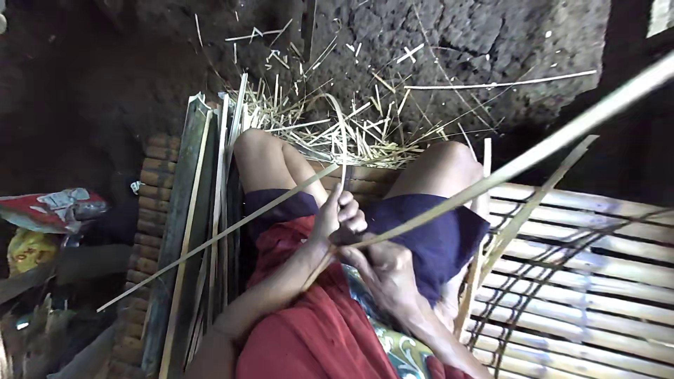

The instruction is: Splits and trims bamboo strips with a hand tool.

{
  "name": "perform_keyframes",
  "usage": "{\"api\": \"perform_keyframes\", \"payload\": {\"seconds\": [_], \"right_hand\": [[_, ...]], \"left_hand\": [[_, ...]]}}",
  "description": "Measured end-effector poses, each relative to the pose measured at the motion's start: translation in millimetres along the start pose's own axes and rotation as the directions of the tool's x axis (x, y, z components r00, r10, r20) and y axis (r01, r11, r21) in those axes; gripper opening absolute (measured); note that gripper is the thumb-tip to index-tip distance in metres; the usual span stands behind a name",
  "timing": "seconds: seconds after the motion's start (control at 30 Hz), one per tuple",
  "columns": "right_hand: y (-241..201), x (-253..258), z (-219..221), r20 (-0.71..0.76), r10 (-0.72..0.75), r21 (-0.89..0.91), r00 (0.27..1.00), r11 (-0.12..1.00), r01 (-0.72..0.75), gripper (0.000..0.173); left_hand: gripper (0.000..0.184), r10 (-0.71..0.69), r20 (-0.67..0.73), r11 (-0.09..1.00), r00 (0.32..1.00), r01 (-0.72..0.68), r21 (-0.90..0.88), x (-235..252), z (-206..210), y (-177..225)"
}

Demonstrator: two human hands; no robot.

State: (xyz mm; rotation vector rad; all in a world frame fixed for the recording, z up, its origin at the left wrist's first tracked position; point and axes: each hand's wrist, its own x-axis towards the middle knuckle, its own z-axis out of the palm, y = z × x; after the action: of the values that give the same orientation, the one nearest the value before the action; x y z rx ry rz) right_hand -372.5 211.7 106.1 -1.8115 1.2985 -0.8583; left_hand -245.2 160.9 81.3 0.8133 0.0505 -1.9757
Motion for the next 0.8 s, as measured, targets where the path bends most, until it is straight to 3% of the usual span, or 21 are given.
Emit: {"api": "perform_keyframes", "payload": {"seconds": [0.1,0.17,0.23,0.3,0.4,0.47,0.53,0.63,0.73,0.8], "right_hand": [[-12,-6,-9,0.013,-0.140,-0.093,0.990,0.986,0.140,0.050],[-9,3,-17,-0.029,-0.155,-0.211,0.988,0.967,0.145,0.050],[3,17,-23,-0.108,-0.102,-0.285,0.989,0.956,0.068,0.049],[11,28,-26,-0.154,-0.022,-0.235,0.988,0.972,-0.015,0.044],[8,22,-11,-0.041,0.047,-0.147,0.998,0.988,-0.053,0.039],[4,10,-3,0.082,0.032,-0.119,0.996,0.993,-0.022,0.043],[-1,0,-5,0.144,-0.005,-0.071,0.990,0.997,0.015,0.049],[-5,-4,-15,0.211,0.030,0.044,0.977,0.998,-0.041,0.048],[1,-4,-35,0.377,0.098,0.195,0.921,0.964,-0.183,0.046],[7,-5,-55,0.527,0.108,0.213,0.843,0.944,-0.254,0.046]], "left_hand": [[0.048,0.028,-0.095,0.998,0.995,-0.034,-0.062,11,-7,2],[0.047,-0.039,-0.040,0.999,0.998,0.037,-0.037,6,-3,2],[0.049,-0.124,-0.042,0.990,0.991,0.126,0.065,-5,8,-1],[0.050,-0.122,-0.132,0.976,0.984,0.143,0.165,-12,17,-2],[0.042,-0.047,-0.220,0.992,0.974,0.071,0.103,-2,10,-3],[0.041,-0.014,-0.179,0.999,0.984,0.005,-0.049,8,5,-2],[0.042,0.015,-0.133,1.000,0.991,-0.017,-0.017,11,0,-2],[0.048,-0.012,0.010,0.976,1.000,0.009,0.216,-2,-7,-3],[0.070,-0.097,0.253,0.847,0.963,-0.054,0.529,-4,-1,2],[0.053,-0.066,0.388,0.749,0.919,-0.211,0.628,2,13,5]]}}
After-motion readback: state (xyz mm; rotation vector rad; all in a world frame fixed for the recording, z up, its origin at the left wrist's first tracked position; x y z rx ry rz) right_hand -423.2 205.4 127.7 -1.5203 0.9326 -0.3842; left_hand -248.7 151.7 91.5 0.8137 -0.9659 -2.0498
